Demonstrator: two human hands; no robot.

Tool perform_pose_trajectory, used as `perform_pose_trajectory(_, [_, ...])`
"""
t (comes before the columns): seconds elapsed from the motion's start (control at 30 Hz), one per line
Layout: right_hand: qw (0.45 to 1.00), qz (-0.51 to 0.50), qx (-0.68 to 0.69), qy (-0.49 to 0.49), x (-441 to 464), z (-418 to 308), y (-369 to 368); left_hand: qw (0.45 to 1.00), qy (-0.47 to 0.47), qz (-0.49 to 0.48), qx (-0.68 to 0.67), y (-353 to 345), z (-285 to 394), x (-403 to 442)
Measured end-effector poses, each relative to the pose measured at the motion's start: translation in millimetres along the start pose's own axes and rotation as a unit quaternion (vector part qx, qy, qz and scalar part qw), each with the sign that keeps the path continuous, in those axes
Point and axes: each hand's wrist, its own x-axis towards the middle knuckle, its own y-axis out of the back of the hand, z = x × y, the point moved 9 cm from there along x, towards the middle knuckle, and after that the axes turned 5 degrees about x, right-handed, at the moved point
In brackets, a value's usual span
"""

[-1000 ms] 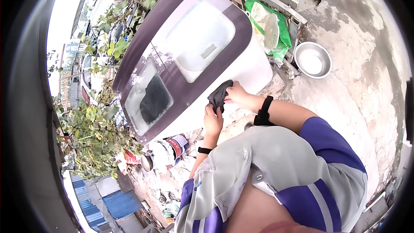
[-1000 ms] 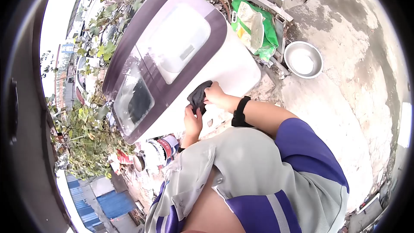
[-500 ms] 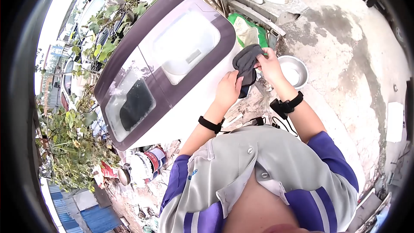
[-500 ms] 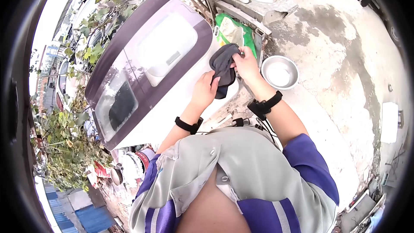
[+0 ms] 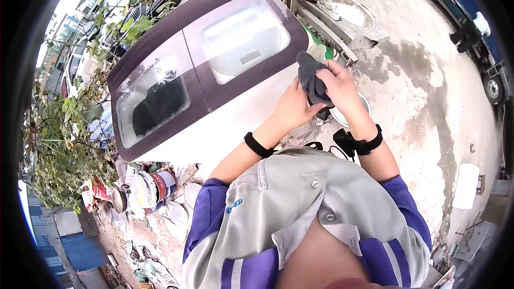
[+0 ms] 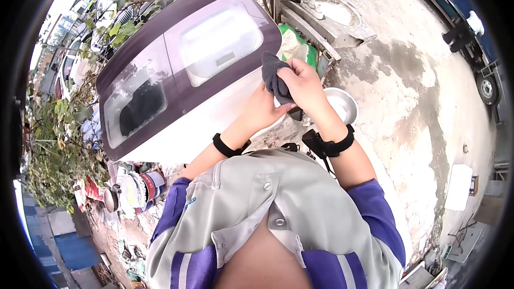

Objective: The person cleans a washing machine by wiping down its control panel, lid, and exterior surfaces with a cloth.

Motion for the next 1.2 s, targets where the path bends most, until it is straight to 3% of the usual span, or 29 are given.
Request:
perform_pose_trajectory(0.03, [1.000,-0.021,-0.010,-0.001,-0.6,-8.6,-8.3,0.999,-0.024,-0.022,0.015,-2.4,-4.5,3.4])
perform_pose_trajectory(0.1, [0.997,0.005,-0.013,0.080,4.4,-28.9,-0.5,0.994,0.092,-0.060,-0.022,3.4,-26.9,5.1])
perform_pose_trajectory(0.2, [0.991,0.046,-0.037,0.120,19.5,-31.5,24.1,0.998,0.054,0.008,-0.039,38.4,-31.7,0.2])
perform_pose_trajectory(0.27, [0.962,0.074,-0.118,0.235,22.0,-36.7,26.1,0.998,0.048,0.025,-0.024,53.9,-37.0,-4.0])
perform_pose_trajectory(0.37, [0.965,0.066,-0.125,0.220,24.3,-30.1,19.2,0.995,0.072,-0.027,0.066,66.2,-30.7,-10.4])
perform_pose_trajectory(0.4, [0.977,0.053,-0.124,0.167,26.1,-25.4,17.4,0.993,0.082,-0.022,0.080,71.2,-30.1,-13.6])
perform_pose_trajectory(0.43, [0.985,0.038,-0.122,0.113,26.5,-18.7,15.0,0.995,0.056,0.017,0.081,79.7,-28.1,-15.0])
perform_pose_trajectory(0.5, [0.987,0.038,-0.130,0.091,25.3,-18.8,12.1,0.993,0.004,0.092,0.078,93.9,-26.8,-19.3])
perform_pose_trajectory(0.57, [0.993,0.031,-0.078,0.081,31.5,-3.4,8.9,0.991,0.015,0.121,0.045,101.5,-31.1,-21.9])
perform_pose_trajectory(0.63, [0.989,0.015,0.145,-0.037,25.6,5.9,-8.6,0.988,0.033,0.142,0.042,97.7,-35.4,-25.3])
perform_pose_trajectory(0.67, [0.963,0.007,0.254,-0.092,22.6,9.8,-22.0,0.991,-0.003,0.121,0.053,89.7,-23.1,-26.9])
perform_pose_trajectory(0.73, [0.964,0.000,0.245,-0.104,21.9,14.4,-35.6,0.990,-0.085,0.062,0.091,67.6,-0.4,-32.1])
perform_pose_trajectory(0.83, [0.982,-0.047,0.157,-0.097,22.2,26.9,-55.6,0.993,-0.024,0.037,-0.111,34.8,-27.9,-30.9])
perform_pose_trajectory(0.97, [0.939,-0.012,0.318,-0.132,14.2,14.5,-49.4,0.966,-0.012,0.039,-0.254,29.3,-38.0,-15.6])
perform_pose_trajectory(1.03, [0.915,-0.120,0.368,-0.112,12.0,-0.3,-47.1,0.965,0.073,-0.024,-0.252,5.0,-65.9,-18.3])
perform_pose_trajectory(1.1, [0.925,-0.135,0.343,-0.095,8.2,-4.8,-42.5,0.904,0.128,-0.030,-0.406,-9.1,-80.6,-17.7])
perform_pose_trajectory(1.13, [0.959,-0.076,0.265,-0.060,4.9,-3.2,-33.5,0.842,0.209,0.008,-0.497,-5.4,-75.1,-23.2])
perform_pose_trajectory(1.17, [0.982,-0.017,0.184,-0.025,0.7,-1.1,-24.9,0.825,0.165,-0.026,-0.540,-8.1,-70.4,-17.6])
perform_pose_trajectory(1.2, [0.993,-0.033,0.110,0.029,1.3,4.4,-21.9,0.798,0.155,-0.039,-0.581,-4.5,-65.4,-14.1])
